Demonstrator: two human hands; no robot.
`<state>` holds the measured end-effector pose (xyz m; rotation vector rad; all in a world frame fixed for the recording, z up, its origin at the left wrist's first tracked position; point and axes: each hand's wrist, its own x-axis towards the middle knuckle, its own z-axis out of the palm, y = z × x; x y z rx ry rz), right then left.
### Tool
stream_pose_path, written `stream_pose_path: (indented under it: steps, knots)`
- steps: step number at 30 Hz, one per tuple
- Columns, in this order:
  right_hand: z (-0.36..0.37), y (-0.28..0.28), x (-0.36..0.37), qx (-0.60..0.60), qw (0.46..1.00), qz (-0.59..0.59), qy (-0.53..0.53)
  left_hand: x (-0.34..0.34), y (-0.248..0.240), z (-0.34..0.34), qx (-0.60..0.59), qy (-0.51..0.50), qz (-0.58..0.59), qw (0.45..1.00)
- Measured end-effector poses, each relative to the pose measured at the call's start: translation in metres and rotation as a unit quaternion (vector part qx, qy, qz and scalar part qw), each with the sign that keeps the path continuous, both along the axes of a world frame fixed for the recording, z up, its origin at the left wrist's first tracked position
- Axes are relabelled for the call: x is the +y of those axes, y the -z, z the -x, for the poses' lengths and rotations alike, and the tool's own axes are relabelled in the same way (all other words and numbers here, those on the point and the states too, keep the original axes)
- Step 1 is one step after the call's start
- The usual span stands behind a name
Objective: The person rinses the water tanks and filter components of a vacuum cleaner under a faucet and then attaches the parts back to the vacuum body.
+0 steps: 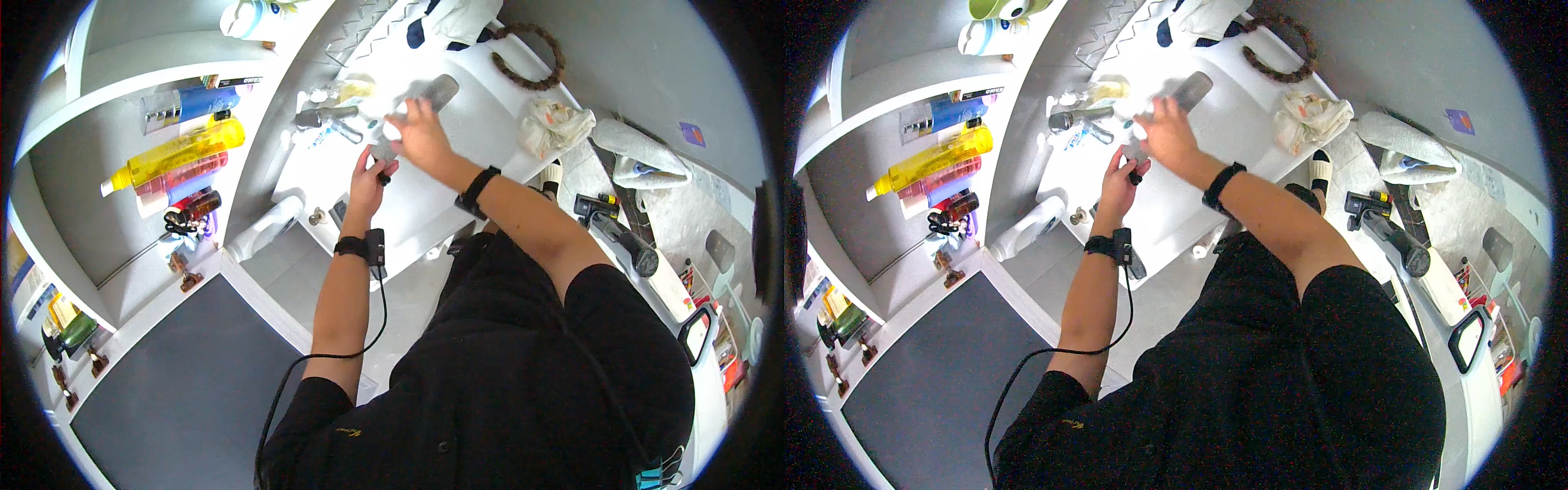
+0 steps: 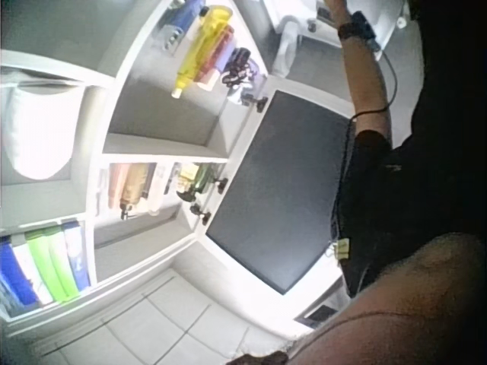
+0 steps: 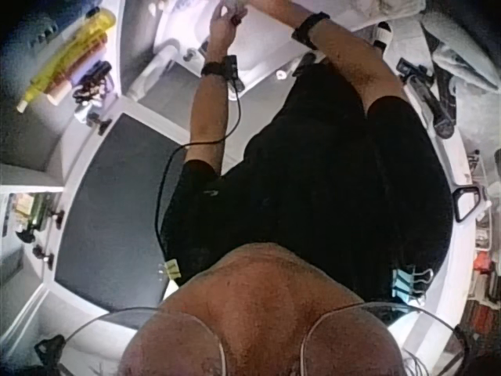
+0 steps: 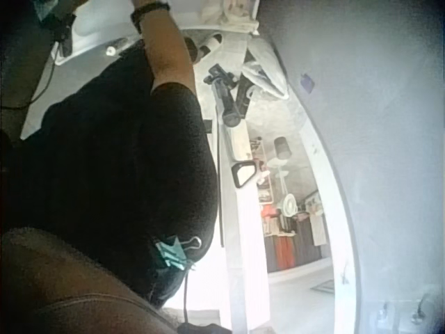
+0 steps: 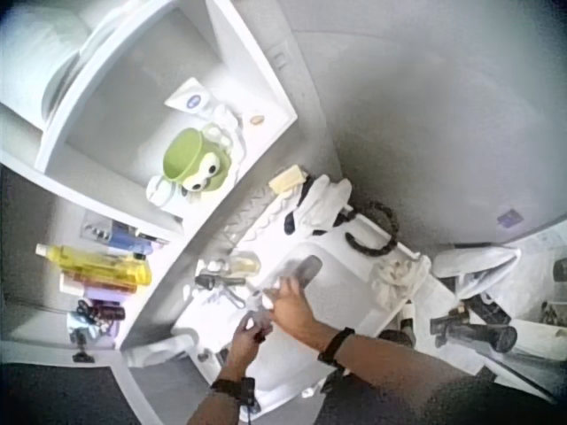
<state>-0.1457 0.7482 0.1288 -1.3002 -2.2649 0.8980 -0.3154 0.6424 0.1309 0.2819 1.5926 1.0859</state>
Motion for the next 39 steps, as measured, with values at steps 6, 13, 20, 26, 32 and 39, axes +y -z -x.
stream_pose_path:
  steps: [6, 13, 20, 26, 32, 39]
  knots:
    - [-0.008, 0.005, -0.012, 0.051, 0.996, -0.032, -0.063, -0.008, 0.0, 0.013, -0.133, 0.041, 0.014, 0.99]
    - [0.01, -0.009, -0.032, 0.086, 0.989, -0.008, -0.118, -0.014, 0.026, 0.042, -0.142, 0.0, 0.036, 0.989]
    - [-0.018, 0.041, 0.02, 0.048, 0.999, 0.003, 0.016, 0.0, 0.007, 0.023, -0.154, -0.137, 0.112, 0.972]
    - [-0.012, 0.047, 0.02, 0.038, 0.996, -0.004, 0.076, -0.004, 0.015, 0.029, -0.148, -0.154, 0.13, 0.968]
    - [0.001, 0.024, -0.016, 0.067, 0.997, -0.037, 0.017, -0.002, 0.015, 0.028, -0.101, 0.008, 0.083, 0.991]
    - [-0.001, 0.009, -0.031, 0.075, 0.993, -0.008, -0.093, -0.007, 0.004, 0.017, -0.103, -0.018, 0.099, 0.99]
